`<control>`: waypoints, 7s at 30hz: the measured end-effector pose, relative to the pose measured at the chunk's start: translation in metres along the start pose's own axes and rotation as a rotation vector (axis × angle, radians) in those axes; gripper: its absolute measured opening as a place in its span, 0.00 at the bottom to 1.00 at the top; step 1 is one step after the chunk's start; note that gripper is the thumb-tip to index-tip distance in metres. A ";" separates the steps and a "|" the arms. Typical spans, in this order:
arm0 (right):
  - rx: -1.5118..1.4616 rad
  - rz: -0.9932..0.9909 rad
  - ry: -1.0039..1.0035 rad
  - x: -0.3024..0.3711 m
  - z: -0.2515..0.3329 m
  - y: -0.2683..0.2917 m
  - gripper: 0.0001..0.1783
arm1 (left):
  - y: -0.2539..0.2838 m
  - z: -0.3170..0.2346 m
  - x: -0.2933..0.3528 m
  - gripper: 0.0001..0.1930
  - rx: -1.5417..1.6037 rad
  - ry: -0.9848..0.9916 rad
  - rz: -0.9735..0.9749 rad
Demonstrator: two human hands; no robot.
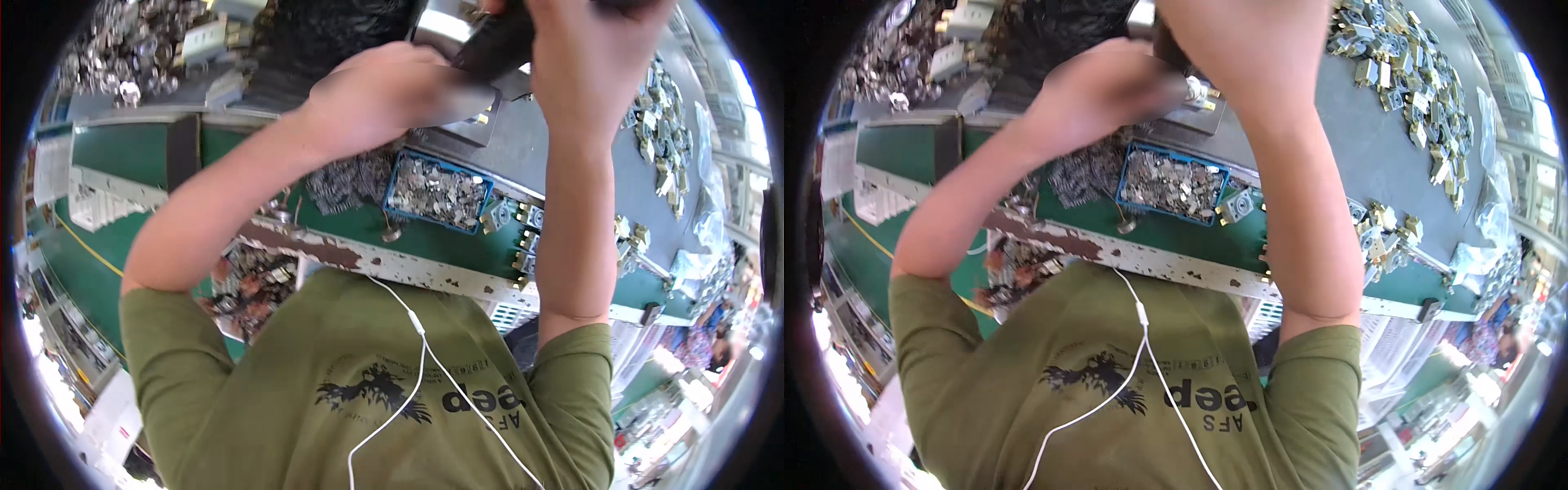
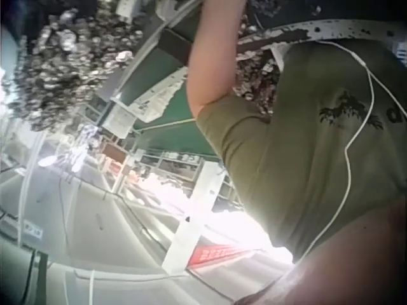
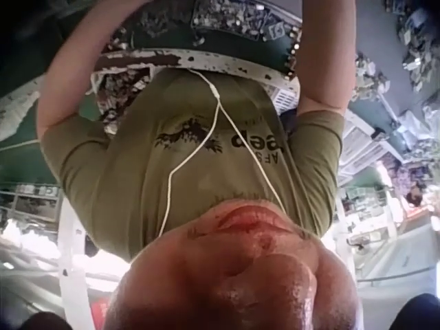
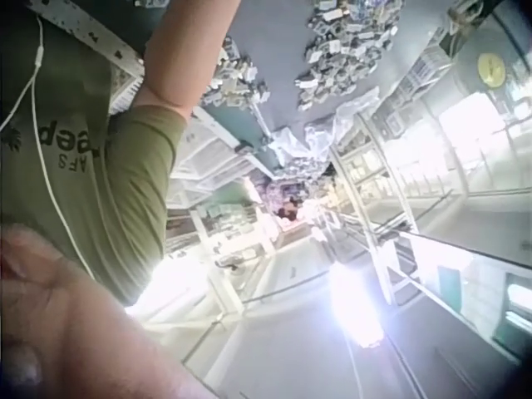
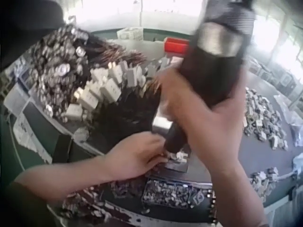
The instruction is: Assemble electronic components on an assembly line using an electric screwdriver and manual placement.
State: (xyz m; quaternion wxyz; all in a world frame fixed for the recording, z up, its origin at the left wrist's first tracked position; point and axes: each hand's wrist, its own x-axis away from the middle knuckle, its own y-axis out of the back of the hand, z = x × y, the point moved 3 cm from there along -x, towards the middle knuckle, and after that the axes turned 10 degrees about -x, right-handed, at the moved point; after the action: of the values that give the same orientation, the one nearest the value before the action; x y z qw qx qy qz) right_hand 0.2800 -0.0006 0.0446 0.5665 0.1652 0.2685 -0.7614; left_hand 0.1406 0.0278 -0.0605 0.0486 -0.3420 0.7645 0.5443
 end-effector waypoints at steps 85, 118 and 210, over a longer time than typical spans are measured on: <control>0.897 0.596 -0.122 0.095 -0.018 0.081 0.28 | 0.093 -0.012 0.006 0.10 -0.063 0.208 0.016; 0.927 1.072 0.255 0.132 -0.066 -0.061 0.14 | 0.093 0.002 0.072 0.09 -0.577 0.175 0.715; 0.806 0.518 -0.033 0.113 0.037 0.079 0.22 | 0.027 -0.035 -0.003 0.11 -0.057 -0.243 0.207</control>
State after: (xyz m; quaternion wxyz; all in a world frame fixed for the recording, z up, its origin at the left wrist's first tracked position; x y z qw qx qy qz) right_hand 0.3230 -0.1276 -0.0062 0.6326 0.4210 -0.1068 -0.6412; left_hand 0.1376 0.0034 -0.0235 0.0746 -0.1945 0.7684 0.6052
